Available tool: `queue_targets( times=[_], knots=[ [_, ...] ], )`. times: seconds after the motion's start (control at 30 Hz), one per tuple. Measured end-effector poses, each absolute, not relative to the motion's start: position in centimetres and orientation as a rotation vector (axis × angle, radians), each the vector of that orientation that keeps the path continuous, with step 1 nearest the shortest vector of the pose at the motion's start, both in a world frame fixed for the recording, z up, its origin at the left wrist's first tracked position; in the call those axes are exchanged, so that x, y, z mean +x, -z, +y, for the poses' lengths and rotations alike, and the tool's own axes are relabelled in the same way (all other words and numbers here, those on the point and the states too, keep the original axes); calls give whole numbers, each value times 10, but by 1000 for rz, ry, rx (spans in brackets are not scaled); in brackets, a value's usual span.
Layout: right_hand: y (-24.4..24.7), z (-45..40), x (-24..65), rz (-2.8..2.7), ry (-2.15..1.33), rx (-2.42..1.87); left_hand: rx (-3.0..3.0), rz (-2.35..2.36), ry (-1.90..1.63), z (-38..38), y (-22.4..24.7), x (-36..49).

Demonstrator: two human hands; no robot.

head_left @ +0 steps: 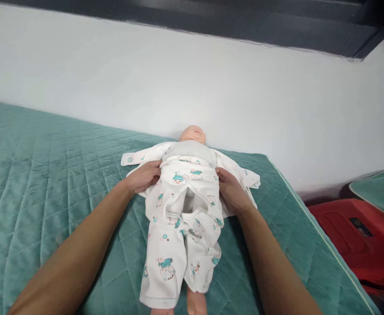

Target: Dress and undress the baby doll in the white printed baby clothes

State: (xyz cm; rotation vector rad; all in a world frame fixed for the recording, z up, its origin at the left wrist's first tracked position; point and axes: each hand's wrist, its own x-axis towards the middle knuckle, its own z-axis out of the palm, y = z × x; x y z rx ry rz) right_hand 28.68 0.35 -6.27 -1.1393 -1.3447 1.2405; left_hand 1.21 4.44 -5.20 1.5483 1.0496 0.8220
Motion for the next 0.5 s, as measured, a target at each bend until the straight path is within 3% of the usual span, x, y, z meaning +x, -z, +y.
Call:
queue_targets(
  times=[0.3, 0.5],
  knots=[
    [59, 7, 286, -1525, -882, -1472, 1807, 953, -720, 37, 37, 11],
    [63, 10, 287, -1538, -926, -1494, 1588, 1010, -871, 37, 47, 20]
  ],
)
